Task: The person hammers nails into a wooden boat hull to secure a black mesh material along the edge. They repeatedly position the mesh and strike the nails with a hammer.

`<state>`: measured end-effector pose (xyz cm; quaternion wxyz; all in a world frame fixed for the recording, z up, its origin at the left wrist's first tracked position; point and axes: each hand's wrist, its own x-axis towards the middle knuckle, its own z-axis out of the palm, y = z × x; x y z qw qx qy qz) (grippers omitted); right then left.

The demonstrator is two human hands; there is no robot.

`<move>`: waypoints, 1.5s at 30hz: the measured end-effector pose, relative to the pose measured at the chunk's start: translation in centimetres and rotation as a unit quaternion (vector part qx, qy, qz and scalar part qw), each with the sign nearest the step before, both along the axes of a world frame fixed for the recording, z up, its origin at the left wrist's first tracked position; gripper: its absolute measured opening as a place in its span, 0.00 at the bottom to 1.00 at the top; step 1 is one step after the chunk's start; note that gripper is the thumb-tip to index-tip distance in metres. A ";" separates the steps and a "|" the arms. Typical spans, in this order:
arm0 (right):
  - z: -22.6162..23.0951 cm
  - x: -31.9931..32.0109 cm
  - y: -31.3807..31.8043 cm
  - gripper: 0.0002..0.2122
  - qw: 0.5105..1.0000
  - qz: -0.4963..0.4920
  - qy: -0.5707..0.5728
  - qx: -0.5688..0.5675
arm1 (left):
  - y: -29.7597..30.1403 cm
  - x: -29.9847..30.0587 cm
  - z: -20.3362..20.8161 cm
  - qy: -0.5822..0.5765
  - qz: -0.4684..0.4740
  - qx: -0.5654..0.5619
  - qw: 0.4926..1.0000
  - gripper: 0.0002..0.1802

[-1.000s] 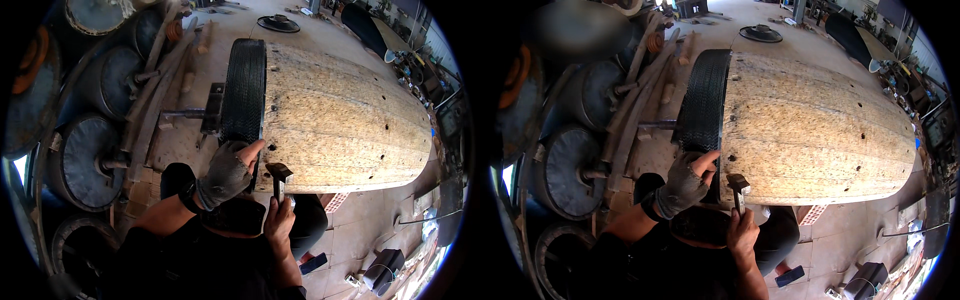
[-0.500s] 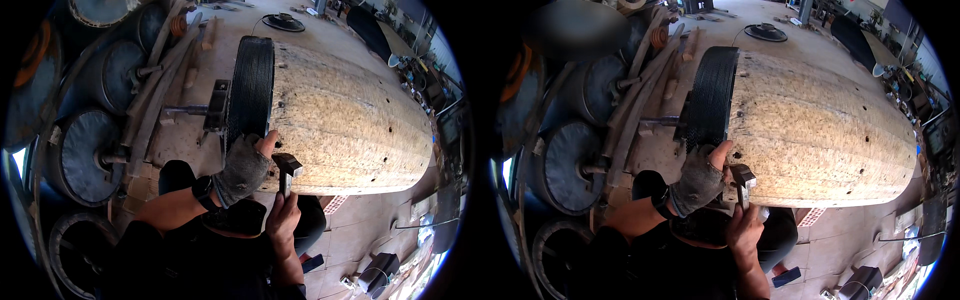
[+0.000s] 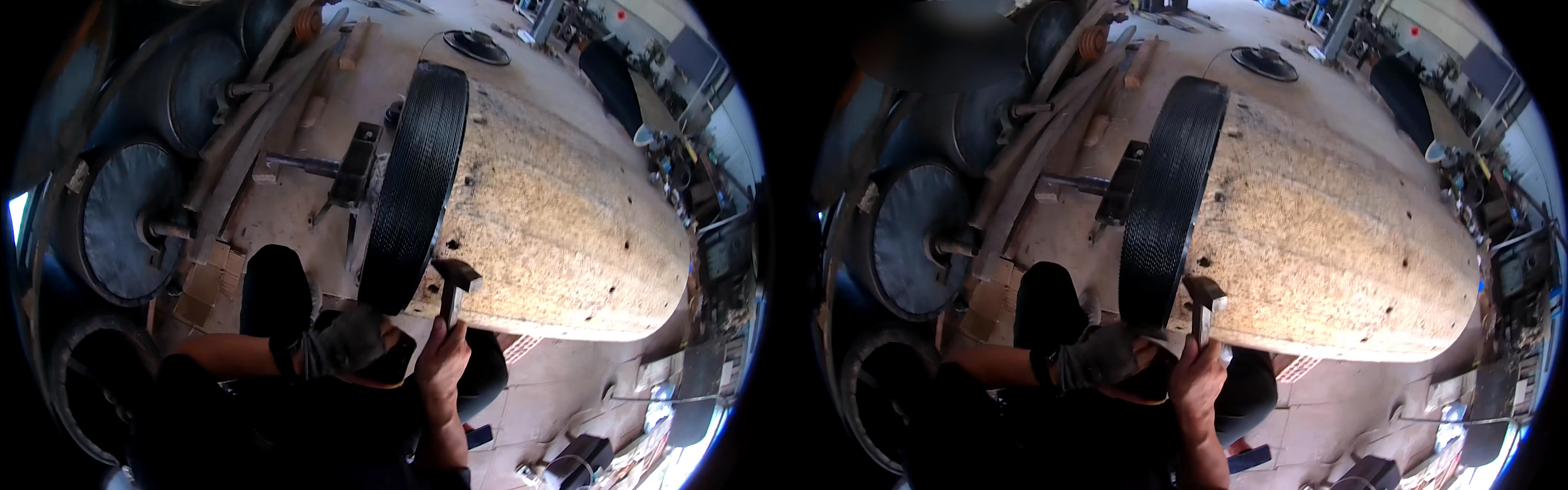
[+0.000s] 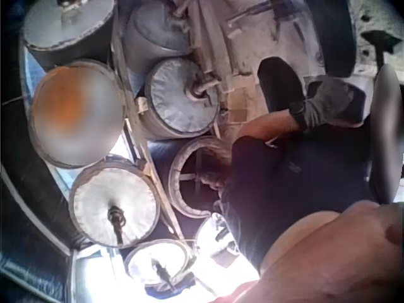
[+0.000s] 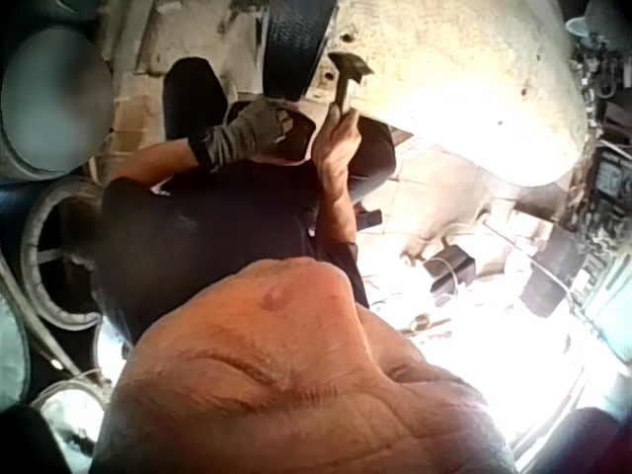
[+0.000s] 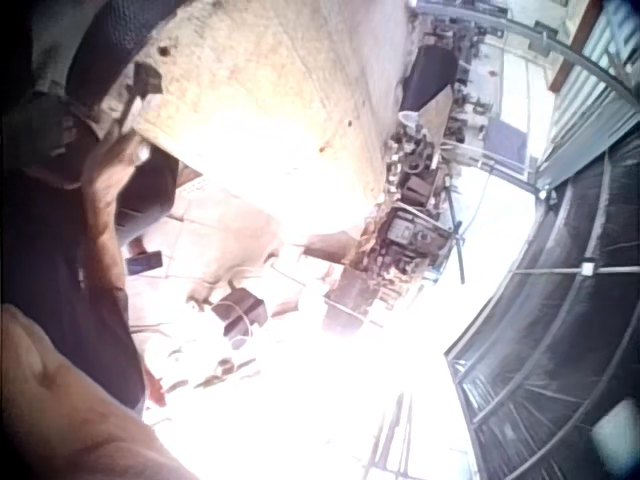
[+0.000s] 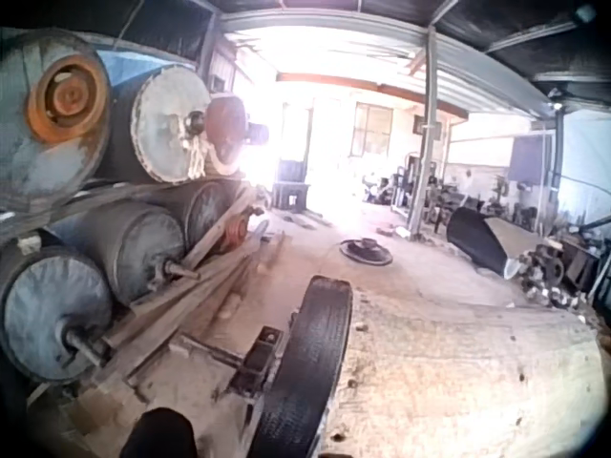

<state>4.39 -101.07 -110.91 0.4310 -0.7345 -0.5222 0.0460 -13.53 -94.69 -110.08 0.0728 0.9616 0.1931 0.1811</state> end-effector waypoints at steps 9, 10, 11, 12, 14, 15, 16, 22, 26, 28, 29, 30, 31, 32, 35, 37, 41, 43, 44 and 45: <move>0.2 -0.8 -0.1 0.10 0.999 -0.020 0.035 0.015 | -1.5 -0.8 -8.6 0.109 -0.056 -0.075 0.990 0.11; 0.2 -0.6 -0.8 0.11 0.996 -0.009 0.086 0.015 | -1.5 -0.6 -8.1 0.143 -0.054 -0.060 0.986 0.11; 0.3 -0.8 -0.9 0.13 0.988 -0.002 0.135 0.070 | -1.8 -0.3 -7.1 0.176 -0.052 -0.045 0.982 0.11; 0.6 -0.9 -1.1 0.13 0.975 0.041 0.065 0.210 | -1.9 -0.1 -6.6 0.209 -0.050 -0.030 0.976 0.11; 0.7 -0.9 -1.7 0.13 0.959 0.039 0.080 0.270 | -1.6 -0.3 -6.8 0.166 -0.067 0.009 0.984 0.11; 1.0 -0.8 -0.7 0.13 0.976 0.013 -0.015 0.218 | -1.8 -0.5 -7.0 0.145 -0.077 0.027 0.986 0.11; 0.7 -0.7 -0.3 0.12 0.995 -0.024 -0.019 0.100 | -1.8 -0.5 -7.7 0.113 -0.075 -0.002 0.991 0.11; 0.4 -0.8 -2.2 0.13 0.978 0.010 0.114 0.177 | -0.9 -1.5 -2.4 0.074 -0.060 -0.079 0.992 0.12; 0.6 -0.4 -0.8 0.09 0.989 -0.016 -0.061 0.136 | 0.8 -1.2 2.3 -0.102 0.013 0.004 0.995 0.12; 2.0 -0.3 -0.3 0.07 0.996 -0.019 -0.037 -0.084 | 3.3 -0.3 4.2 -0.198 0.014 0.088 0.976 0.15; 2.8 -0.2 -1.0 0.08 0.999 0.002 -0.011 -0.048 | 5.5 0.7 5.5 -0.237 0.010 0.150 0.960 0.16; 1.5 -0.2 -1.9 0.06 1.000 0.002 -0.007 -0.006 | 6.9 1.3 7.4 -0.259 0.026 0.153 0.953 0.17; 1.9 -0.7 -2.6 0.06 0.997 0.021 -0.009 0.072 | 8.1 1.6 8.3 -0.254 0.049 0.176 0.950 0.18; 2.5 -0.8 -2.5 0.05 0.986 0.038 -0.019 0.162 | 9.5 2.6 9.6 -0.294 0.062 0.273 0.914 0.11; 1.8 -1.1 -2.0 0.03 0.988 -0.051 -0.098 0.104 | 12.8 5.0 11.2 -0.303 0.067 0.309 0.899 0.09; 1.7 -0.9 0.5 0.05 0.996 -0.041 -0.055 -0.062 | 14.3 6.2 11.3 -0.282 0.069 0.327 0.899 0.09; 0.4 -1.2 -1.9 0.10 0.977 -0.011 0.015 0.211 | 14.6 6.1 11.0 -0.264 0.091 0.291 0.915 0.17; 0.4 -0.2 -1.0 0.11 0.967 0.010 -0.149 0.206 | 14.8 6.0 10.9 -0.268 0.076 0.304 0.911 0.17; 0.8 -0.7 -0.2 0.10 0.989 -0.028 -0.103 0.102 | 14.8 6.3 11.0 -0.273 0.062 0.310 0.909 0.17; 1.1 -1.1 0.4 0.10 0.996 -0.065 -0.067 -0.015 | 14.5 6.4 11.1 -0.267 0.061 0.303 0.913 0.17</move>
